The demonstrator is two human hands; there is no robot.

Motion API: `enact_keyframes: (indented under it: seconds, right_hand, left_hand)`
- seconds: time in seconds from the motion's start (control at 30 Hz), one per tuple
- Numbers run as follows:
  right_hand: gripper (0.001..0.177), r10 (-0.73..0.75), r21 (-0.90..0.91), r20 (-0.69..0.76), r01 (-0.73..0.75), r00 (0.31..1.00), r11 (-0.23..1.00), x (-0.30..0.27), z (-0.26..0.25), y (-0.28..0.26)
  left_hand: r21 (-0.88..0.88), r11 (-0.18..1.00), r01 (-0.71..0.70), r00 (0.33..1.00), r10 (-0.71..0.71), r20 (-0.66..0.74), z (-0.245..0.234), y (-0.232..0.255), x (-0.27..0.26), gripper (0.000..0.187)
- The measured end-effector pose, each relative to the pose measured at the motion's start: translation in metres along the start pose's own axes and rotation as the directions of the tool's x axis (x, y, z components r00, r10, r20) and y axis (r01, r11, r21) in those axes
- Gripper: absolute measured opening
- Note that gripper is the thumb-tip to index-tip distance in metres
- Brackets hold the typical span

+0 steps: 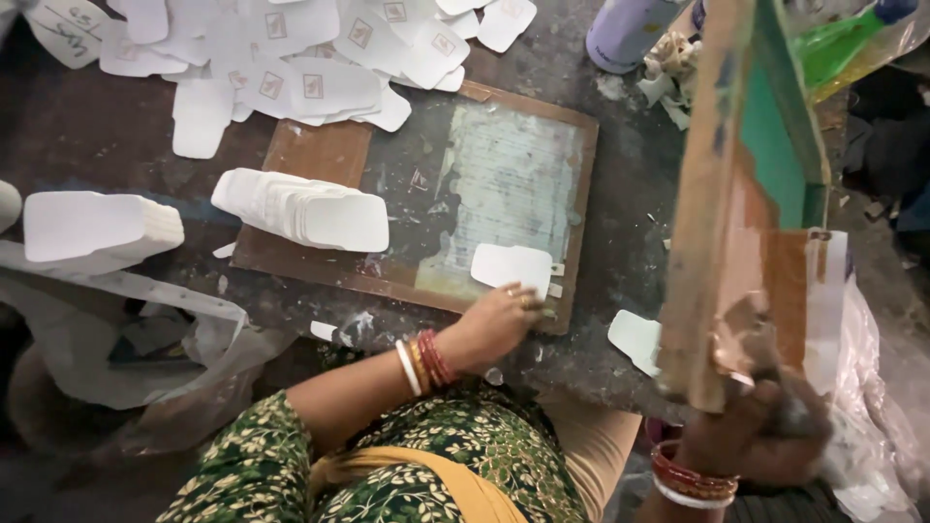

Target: The person performs screen printing on white plastic items using a wooden frame and a squeegee. They repeatedly place a plastic item on a board, pull the squeegee across the screen to apply ink, and then remove the printed item to a pile.

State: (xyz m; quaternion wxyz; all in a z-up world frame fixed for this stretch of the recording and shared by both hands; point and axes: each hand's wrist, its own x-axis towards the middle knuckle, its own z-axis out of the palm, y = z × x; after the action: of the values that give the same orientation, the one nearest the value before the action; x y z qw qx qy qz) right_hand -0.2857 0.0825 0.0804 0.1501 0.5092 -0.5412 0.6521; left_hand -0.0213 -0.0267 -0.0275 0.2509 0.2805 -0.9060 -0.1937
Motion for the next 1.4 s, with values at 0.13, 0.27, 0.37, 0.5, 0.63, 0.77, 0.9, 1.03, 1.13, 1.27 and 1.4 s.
enact_keyframes:
  seconds: [0.13,0.27,0.37,0.5,0.63,0.77,0.9,1.03,1.13,1.27,1.4]
  right_hand:
    - [0.021,0.270,-0.155,0.233,-0.238,0.934,0.959,-0.062,0.009,0.026]
    - [0.016,-0.026,-0.057,0.710,0.094,0.704,0.994,-0.032,0.079,-0.054]
    - [0.020,0.017,-0.051,0.918,0.076,0.395,0.996,-0.032,0.126,-0.024]
    - [0.024,0.090,-0.147,0.955,0.190,0.282,0.971,0.014,0.191,-0.026]
    - [0.017,-0.195,0.147,0.903,0.150,0.383,0.978,-0.021,0.192,0.023]
    - [0.029,0.019,-0.038,0.933,0.048,0.358,0.998,-0.061,0.126,-0.020]
    - [0.032,0.055,-0.039,0.869,-0.042,0.491,0.998,-0.068,0.086,-0.066]
    - [0.022,-0.079,0.012,0.667,0.095,0.741,0.995,-0.049,0.072,-0.055]
    - [0.018,-0.124,0.073,0.415,0.103,0.901,0.992,-0.029,0.054,-0.049]
    - [0.017,-0.153,-0.074,0.269,0.179,0.951,0.981,-0.014,0.038,-0.049]
    - [0.020,-0.167,-0.154,0.272,0.214,0.948,0.965,-0.011,0.035,-0.048]
  left_hand:
    - [-0.467,0.878,0.102,0.995,-0.086,0.056,-0.037,0.022,-0.032,0.027]
    - [-0.747,0.426,0.510,0.824,-0.489,0.284,-0.045,0.013,-0.062,0.037]
    - [-0.384,0.632,0.674,0.735,-0.627,0.258,-0.039,0.000,-0.071,0.050]
    - [0.047,0.804,0.592,0.780,-0.587,0.216,-0.035,-0.009,-0.067,0.051]
    - [0.086,0.801,0.593,0.762,-0.592,0.264,-0.035,-0.013,-0.064,0.052]
    - [0.068,0.784,0.617,0.757,-0.615,0.220,-0.043,-0.010,-0.062,0.054]
    - [-0.199,0.636,0.746,0.665,-0.696,0.271,-0.066,0.003,-0.054,0.051]
    - [-0.495,0.581,0.647,0.756,-0.574,0.315,-0.091,0.021,-0.038,0.044]
    - [-0.763,0.545,0.348,0.929,-0.309,0.203,-0.081,0.012,-0.022,0.042]
    - [0.115,0.899,0.423,0.903,-0.407,-0.138,-0.040,-0.050,-0.001,0.058]
    - [0.233,0.875,0.424,0.901,-0.383,-0.204,-0.031,-0.064,0.009,0.043]
